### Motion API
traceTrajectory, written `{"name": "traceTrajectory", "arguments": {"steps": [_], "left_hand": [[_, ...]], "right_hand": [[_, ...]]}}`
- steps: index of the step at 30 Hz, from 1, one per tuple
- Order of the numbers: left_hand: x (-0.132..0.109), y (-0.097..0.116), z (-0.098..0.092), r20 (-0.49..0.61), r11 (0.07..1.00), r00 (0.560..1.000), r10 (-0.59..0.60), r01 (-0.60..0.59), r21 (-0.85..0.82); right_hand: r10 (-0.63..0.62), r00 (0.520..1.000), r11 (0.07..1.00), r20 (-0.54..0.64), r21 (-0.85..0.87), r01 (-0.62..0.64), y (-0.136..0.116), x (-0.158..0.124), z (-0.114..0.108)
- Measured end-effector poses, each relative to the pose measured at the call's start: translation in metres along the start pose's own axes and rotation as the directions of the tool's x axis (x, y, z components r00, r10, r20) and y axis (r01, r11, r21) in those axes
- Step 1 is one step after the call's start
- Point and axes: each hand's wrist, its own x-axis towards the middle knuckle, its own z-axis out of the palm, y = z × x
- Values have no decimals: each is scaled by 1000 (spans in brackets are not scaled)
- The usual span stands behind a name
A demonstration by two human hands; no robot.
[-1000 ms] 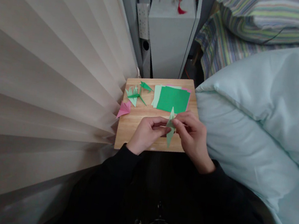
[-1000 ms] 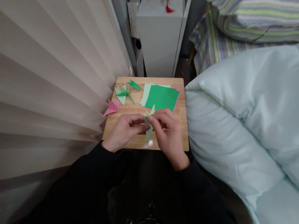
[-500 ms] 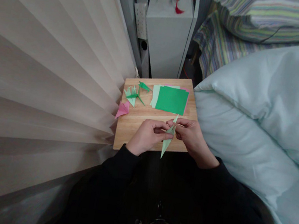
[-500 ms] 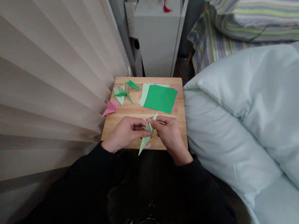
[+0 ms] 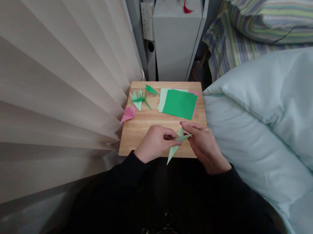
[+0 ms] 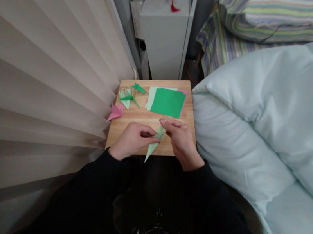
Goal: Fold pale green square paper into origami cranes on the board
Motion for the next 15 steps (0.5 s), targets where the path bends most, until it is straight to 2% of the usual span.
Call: {"name": "traceTrajectory", "arguments": {"steps": [3, 7, 9, 11, 15], "left_hand": [[0, -1, 1, 47, 999, 998, -44, 45, -10], [1, -2, -3, 10, 970, 983, -182, 181, -163], [2, 0, -4, -8, 932, 965, -260, 249, -263], [2, 2, -5, -26, 908, 956, -291, 267, -324], [1, 4, -4, -53, 911, 969, -240, 207, -356]], "right_hand": [[-71, 992, 997, -104, -35, 68, -5, 7, -10], [-218, 960, 969, -178, -159, 191, -10, 9, -12], [-258, 956, 946, -143, -238, 220, -11, 6, -7], [-294, 953, 910, -66, -325, 258, -10, 1, -1], [-284, 949, 866, 136, -389, 315, -10, -6, 8]]}}
